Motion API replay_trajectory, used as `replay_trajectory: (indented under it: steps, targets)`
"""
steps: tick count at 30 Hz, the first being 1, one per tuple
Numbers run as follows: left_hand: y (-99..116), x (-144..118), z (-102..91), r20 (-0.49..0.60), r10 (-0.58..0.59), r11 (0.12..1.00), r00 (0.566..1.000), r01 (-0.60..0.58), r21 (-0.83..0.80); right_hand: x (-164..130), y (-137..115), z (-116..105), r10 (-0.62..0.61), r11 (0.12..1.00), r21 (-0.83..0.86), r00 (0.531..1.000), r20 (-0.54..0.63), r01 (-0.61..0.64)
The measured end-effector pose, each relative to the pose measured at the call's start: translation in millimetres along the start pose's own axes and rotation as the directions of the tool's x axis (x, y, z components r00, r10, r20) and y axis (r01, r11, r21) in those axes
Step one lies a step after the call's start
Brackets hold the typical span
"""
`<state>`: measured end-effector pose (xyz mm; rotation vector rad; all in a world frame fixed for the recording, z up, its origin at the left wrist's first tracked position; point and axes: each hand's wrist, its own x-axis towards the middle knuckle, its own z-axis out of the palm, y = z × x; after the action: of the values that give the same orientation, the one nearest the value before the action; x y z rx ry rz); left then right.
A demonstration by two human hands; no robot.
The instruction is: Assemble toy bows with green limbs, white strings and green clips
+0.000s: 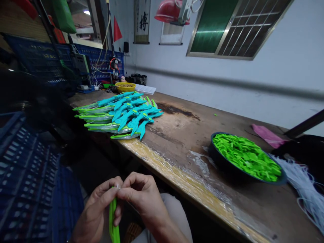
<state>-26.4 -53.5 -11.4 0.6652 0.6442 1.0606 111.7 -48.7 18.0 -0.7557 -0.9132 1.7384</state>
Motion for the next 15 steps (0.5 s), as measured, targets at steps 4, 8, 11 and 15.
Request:
replay_trajectory:
  steps: [4, 8, 11, 15]
  targets:
    - [4.7, 0.9, 1.0, -0.021, -0.064, 0.997, 0.998, 0.062, -0.054, -12.6, -13.0, 1.1, -0.150, 0.908, -0.387, 0.987, 0.059, 0.161]
    - [6.6, 3.6, 2.0, 0.070, -0.104, 0.988, 0.992, 0.111, -0.103, -18.8, -26.6, 2.4, -0.387, 0.497, -0.742, 0.880, 0.275, 0.451]
    - [4.8, 3.7, 3.2, 0.093, -0.131, 0.986, 0.987, 0.139, -0.088, -19.7, -28.8, 0.8, -0.357, 0.379, -0.786, 0.861, 0.362, 0.488]
    - [0.6, -0.2, 5.5, -0.043, -0.140, 0.989, 0.989, 0.137, -0.059, -25.3, -22.6, -1.2, -0.392, 0.320, -0.834, 0.864, 0.315, 0.449]
